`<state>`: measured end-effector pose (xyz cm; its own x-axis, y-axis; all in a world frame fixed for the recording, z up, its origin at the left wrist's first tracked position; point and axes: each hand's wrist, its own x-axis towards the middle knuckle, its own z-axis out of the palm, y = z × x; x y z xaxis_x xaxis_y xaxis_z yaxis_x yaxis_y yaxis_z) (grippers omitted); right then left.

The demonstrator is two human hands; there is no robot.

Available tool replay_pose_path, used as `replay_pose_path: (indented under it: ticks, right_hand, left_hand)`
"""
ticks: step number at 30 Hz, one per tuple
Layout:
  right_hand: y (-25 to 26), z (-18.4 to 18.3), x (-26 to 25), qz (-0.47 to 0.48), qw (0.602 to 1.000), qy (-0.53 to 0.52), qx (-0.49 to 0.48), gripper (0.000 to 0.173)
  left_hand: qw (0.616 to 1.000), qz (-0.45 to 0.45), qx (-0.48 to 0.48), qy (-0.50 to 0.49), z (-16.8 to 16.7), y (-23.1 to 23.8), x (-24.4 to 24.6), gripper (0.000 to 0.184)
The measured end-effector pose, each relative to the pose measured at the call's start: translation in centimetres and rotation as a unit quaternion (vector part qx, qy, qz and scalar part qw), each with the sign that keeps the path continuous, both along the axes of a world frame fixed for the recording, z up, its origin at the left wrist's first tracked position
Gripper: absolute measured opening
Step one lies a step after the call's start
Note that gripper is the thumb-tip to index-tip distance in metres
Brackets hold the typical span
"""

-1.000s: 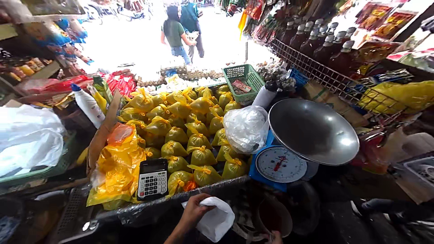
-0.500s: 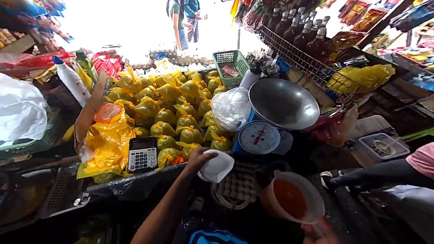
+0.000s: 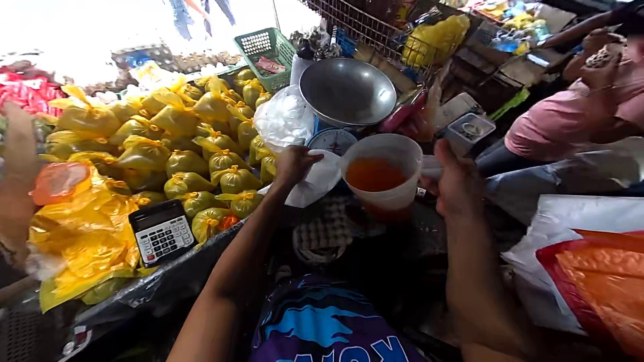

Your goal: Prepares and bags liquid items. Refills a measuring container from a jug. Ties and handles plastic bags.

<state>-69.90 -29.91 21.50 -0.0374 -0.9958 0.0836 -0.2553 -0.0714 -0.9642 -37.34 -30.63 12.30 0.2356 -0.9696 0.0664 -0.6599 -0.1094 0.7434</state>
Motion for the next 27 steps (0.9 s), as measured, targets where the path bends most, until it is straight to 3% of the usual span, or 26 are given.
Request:
replay_pose_path:
  ticks: [4, 12, 18, 27]
  right_hand:
    - [-2.2, 2.0, 2.1, 0.062, 0.989, 0.135, -0.009, 0.064]
    - [-4.0, 5.4, 3.9, 0.127, 0.951, 0.281, -0.009, 0.075]
    - [-4.5, 7.2, 4.7, 0.132, 0.949, 0.286, -0.015, 0.064]
    - [-4.6, 8.8, 5.5, 0.144, 0.921, 0.361, -0.024, 0.071]
  left_hand:
    - [1.000, -0.012, -0.009, -0.004, 0.5, -0.3, -0.3, 0.044]
    - [1.000, -0.004, -0.006, -0.002, 0.3, 0.1, 0.1, 0.047]
    - [1.000, -0.018, 0.014, 0.014, 0.6, 0.1, 0.0, 0.049]
    - [0.998, 0.000, 0.033, 0.054, 1.0, 0.3, -0.2, 0.046]
